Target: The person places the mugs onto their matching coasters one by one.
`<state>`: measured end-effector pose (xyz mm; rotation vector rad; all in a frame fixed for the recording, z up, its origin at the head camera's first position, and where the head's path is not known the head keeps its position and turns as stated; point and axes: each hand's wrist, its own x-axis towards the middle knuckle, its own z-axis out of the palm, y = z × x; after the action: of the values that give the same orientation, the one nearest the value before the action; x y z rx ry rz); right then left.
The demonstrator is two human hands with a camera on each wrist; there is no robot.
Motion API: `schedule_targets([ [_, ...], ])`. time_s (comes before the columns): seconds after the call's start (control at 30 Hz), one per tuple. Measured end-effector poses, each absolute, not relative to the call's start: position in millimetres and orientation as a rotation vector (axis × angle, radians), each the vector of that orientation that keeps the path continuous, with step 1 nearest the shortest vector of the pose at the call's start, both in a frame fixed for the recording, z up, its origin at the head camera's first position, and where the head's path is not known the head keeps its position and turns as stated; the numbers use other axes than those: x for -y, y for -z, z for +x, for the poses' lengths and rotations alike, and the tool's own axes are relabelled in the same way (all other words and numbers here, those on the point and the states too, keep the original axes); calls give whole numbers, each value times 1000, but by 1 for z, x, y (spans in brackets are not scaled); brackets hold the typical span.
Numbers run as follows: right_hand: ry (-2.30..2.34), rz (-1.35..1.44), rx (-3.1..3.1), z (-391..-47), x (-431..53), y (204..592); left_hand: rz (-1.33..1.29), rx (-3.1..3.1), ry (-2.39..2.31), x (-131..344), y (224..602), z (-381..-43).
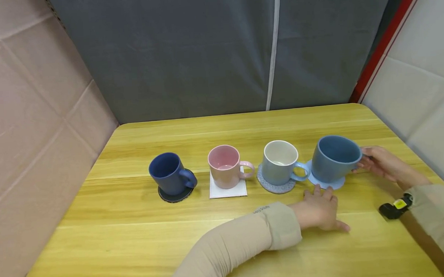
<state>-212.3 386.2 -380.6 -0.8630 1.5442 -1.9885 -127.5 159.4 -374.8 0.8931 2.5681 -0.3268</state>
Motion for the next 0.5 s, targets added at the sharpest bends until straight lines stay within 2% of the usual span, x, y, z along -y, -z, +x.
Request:
schedule_targets([
  [0.5, 1944, -854, -1459, -218, -395, 381, 901, -2529, 263, -159, 376, -132],
])
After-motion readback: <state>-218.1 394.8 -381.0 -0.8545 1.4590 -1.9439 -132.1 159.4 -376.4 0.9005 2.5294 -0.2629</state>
